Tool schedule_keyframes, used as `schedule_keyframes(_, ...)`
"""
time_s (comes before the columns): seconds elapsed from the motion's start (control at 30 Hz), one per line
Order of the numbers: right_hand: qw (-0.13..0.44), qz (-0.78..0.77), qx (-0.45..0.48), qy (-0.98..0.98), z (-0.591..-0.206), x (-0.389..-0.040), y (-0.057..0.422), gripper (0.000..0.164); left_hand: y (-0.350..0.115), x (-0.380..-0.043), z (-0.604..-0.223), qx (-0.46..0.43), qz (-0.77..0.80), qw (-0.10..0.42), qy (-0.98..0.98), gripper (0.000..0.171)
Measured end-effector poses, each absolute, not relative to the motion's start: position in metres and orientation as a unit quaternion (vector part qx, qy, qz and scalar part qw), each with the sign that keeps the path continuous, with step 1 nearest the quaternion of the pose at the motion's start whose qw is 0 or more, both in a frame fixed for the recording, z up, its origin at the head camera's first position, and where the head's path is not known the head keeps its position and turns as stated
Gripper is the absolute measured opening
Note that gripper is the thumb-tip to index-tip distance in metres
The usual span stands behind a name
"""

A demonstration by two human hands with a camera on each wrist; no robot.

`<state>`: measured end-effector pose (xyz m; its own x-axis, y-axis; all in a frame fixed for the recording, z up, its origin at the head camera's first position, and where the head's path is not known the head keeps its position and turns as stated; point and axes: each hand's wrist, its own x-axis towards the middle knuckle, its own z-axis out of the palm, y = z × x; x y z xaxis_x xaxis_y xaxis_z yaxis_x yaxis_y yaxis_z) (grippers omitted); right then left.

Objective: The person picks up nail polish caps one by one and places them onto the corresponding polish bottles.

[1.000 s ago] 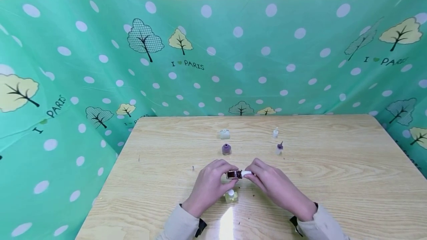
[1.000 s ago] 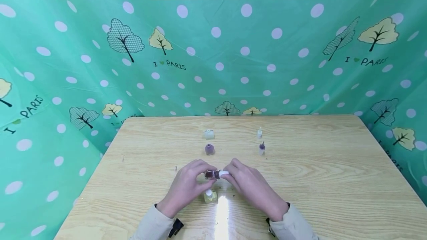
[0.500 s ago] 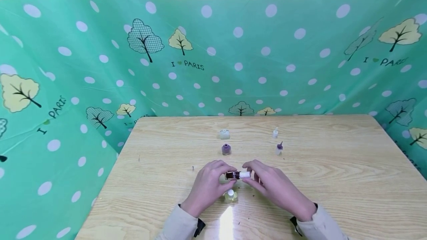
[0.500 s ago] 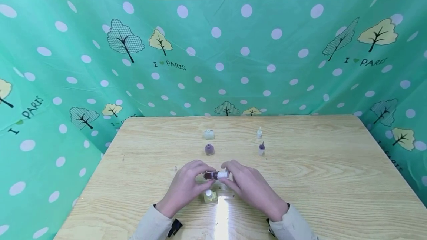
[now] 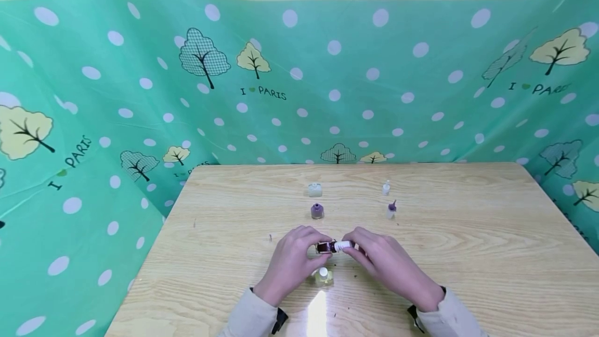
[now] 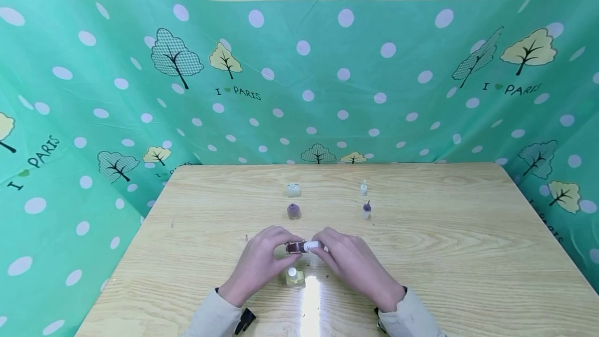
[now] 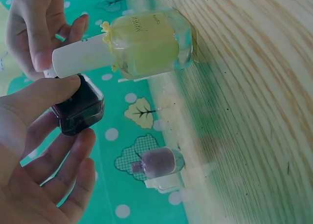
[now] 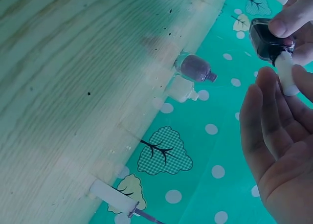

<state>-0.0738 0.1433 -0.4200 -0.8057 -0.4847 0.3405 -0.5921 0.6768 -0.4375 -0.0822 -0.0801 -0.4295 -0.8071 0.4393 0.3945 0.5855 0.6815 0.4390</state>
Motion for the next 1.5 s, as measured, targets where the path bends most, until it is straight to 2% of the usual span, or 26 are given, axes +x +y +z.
schedule_keyframes(0.2, 0.086, 0.264, 0.273, -0.921, -0.4191, -0.0743, 0.1416, 0.017, -0.0797, -0.0813, -0.4298, -0.287, -0.285, 0.135, -0.905, 0.030)
schedule_keyframes(0.33, 0.078, 0.265, 0.266, -0.924, -0.4193, -0.0746, 0.1412, 0.017, -0.0803, -0.0811, -0.4304, -0.283, -0.282, 0.133, -0.907, 0.030)
schedule_keyframes(0.6, 0.088, 0.272, 0.293, -0.912, -0.4185, -0.0736, 0.1446, 0.030, -0.0832, -0.0810, -0.4308, -0.276, -0.282, 0.129, -0.910, 0.029)
schedule_keyframes(0.83, 0.112, 0.259, 0.321, -0.904, -0.4186, -0.0751, 0.1428, 0.015, -0.0842, -0.0810, -0.4311, -0.277, -0.285, 0.128, -0.909, 0.029)
schedule_keyframes(0.97, 0.103, 0.256, 0.307, -0.911, -0.4176, -0.0754, 0.1412, 0.008, -0.0839, -0.0808, -0.4304, -0.281, -0.287, 0.136, -0.906, 0.029)
schedule_keyframes(1.23, 0.085, 0.258, 0.279, -0.921, -0.4169, -0.0765, 0.1391, 0.017, -0.0830, -0.0798, -0.4282, -0.289, -0.285, 0.146, -0.902, 0.030)
schedule_keyframes(1.33, 0.095, 0.262, 0.285, -0.917, -0.4174, -0.0760, 0.1395, 0.016, -0.0835, -0.0797, -0.4269, -0.284, -0.284, 0.140, -0.905, 0.030)
schedule_keyframes(1.5, 0.119, 0.266, 0.323, -0.900, -0.4175, -0.0739, 0.1398, 0.028, -0.0842, -0.0802, -0.4272, -0.282, -0.290, 0.140, -0.904, 0.030)
